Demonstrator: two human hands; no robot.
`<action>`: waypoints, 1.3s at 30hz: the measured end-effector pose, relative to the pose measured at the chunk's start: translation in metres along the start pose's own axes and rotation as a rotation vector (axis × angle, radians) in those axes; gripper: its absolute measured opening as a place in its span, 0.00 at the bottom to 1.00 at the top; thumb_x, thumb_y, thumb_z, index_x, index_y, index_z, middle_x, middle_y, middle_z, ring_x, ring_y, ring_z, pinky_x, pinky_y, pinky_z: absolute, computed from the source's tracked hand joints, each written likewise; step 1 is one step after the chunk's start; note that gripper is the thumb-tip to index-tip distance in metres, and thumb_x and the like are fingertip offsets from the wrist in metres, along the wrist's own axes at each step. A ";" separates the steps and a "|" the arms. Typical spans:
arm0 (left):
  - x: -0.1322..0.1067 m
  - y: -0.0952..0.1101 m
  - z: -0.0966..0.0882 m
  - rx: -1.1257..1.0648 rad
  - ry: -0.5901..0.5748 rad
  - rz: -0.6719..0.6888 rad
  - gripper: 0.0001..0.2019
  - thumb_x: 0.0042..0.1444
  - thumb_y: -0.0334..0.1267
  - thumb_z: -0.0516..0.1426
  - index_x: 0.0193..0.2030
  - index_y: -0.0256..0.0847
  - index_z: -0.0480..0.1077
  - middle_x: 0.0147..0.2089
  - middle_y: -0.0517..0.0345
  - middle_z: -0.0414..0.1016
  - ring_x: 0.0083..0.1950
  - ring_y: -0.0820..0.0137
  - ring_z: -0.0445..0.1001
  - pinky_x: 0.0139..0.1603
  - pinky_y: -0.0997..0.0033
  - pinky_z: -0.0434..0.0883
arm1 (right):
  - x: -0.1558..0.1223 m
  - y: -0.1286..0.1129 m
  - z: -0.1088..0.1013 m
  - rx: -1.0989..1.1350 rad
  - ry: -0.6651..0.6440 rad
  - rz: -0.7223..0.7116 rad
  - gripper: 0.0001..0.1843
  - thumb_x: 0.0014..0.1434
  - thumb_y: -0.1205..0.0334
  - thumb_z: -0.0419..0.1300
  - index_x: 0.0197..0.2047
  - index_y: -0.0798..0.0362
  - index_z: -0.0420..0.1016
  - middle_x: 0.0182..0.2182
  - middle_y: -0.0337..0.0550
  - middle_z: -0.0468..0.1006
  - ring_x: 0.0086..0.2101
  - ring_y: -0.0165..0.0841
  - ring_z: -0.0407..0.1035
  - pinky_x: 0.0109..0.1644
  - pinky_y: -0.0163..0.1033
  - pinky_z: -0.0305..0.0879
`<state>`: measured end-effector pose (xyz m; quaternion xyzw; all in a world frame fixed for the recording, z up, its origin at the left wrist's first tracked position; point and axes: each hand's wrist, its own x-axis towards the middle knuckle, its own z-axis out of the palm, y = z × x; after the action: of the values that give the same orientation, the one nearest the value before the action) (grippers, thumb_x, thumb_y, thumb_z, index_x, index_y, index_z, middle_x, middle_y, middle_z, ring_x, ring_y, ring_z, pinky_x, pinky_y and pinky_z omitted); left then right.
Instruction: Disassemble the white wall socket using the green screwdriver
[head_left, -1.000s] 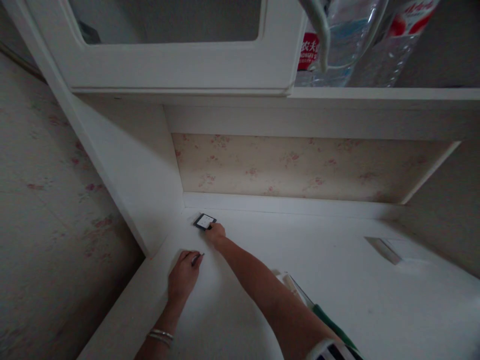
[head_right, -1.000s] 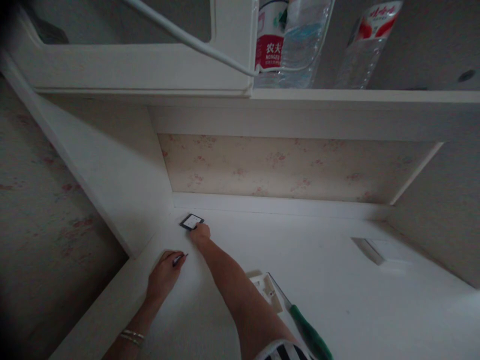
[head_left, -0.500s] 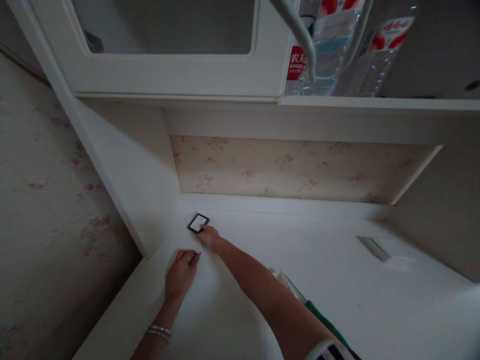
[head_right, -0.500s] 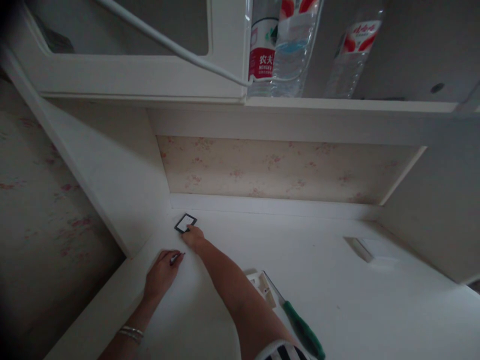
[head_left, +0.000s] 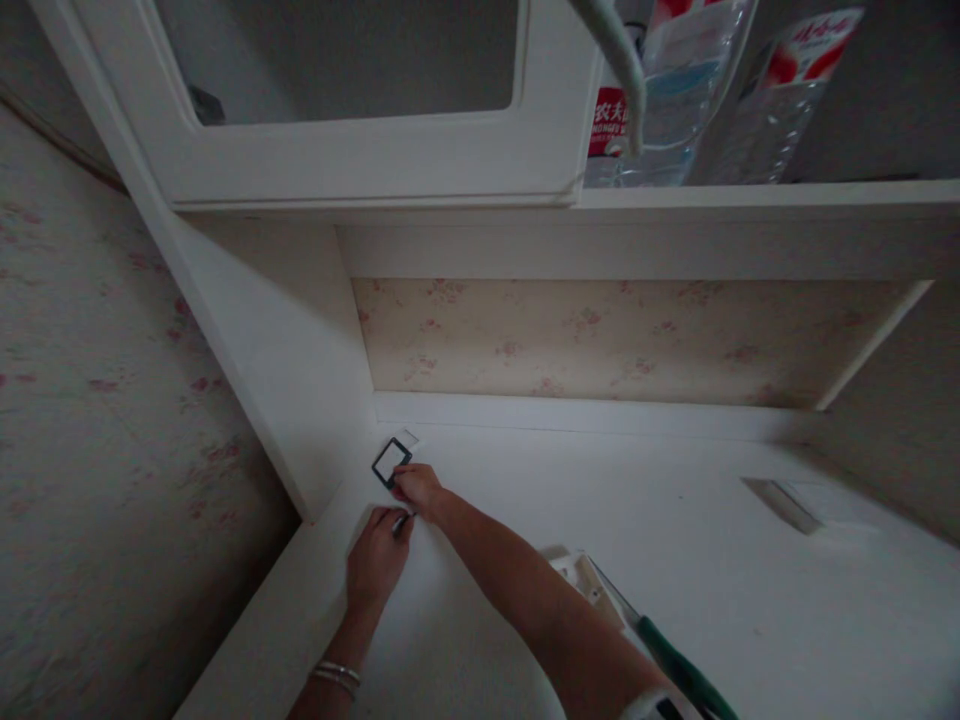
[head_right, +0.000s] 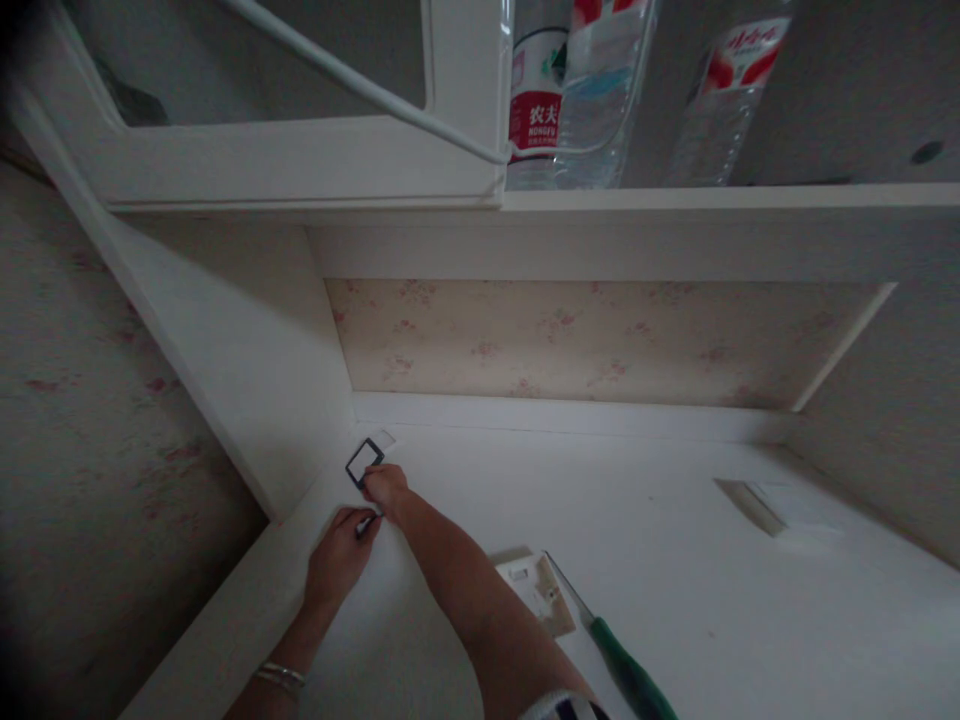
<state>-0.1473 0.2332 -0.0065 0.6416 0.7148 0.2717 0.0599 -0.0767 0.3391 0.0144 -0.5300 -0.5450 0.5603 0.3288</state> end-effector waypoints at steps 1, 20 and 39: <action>0.001 -0.001 0.001 0.012 -0.001 0.002 0.08 0.60 0.40 0.53 0.42 0.46 0.72 0.46 0.56 0.72 0.42 0.68 0.73 0.41 0.72 0.66 | 0.000 -0.002 0.002 -0.009 -0.034 0.000 0.16 0.57 0.68 0.58 0.49 0.58 0.72 0.30 0.42 0.77 0.25 0.27 0.71 0.27 0.31 0.69; 0.003 -0.005 0.003 0.047 0.020 -0.043 0.11 0.60 0.41 0.52 0.45 0.44 0.72 0.48 0.54 0.72 0.43 0.67 0.73 0.46 0.71 0.69 | -0.207 -0.015 -0.218 -0.620 0.187 -0.357 0.12 0.59 0.61 0.54 0.41 0.49 0.79 0.31 0.38 0.79 0.33 0.33 0.72 0.41 0.35 0.63; -0.104 0.181 0.023 0.084 -0.299 0.824 0.10 0.61 0.32 0.52 0.37 0.44 0.74 0.40 0.51 0.73 0.47 0.62 0.70 0.52 0.59 0.65 | -0.352 0.150 -0.249 -0.834 0.667 -0.270 0.17 0.63 0.56 0.48 0.50 0.49 0.70 0.41 0.46 0.73 0.34 0.37 0.74 0.38 0.40 0.70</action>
<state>0.0406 0.1465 0.0314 0.9072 0.3932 0.1479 0.0233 0.2695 0.0427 -0.0076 -0.6896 -0.6502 0.0514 0.3146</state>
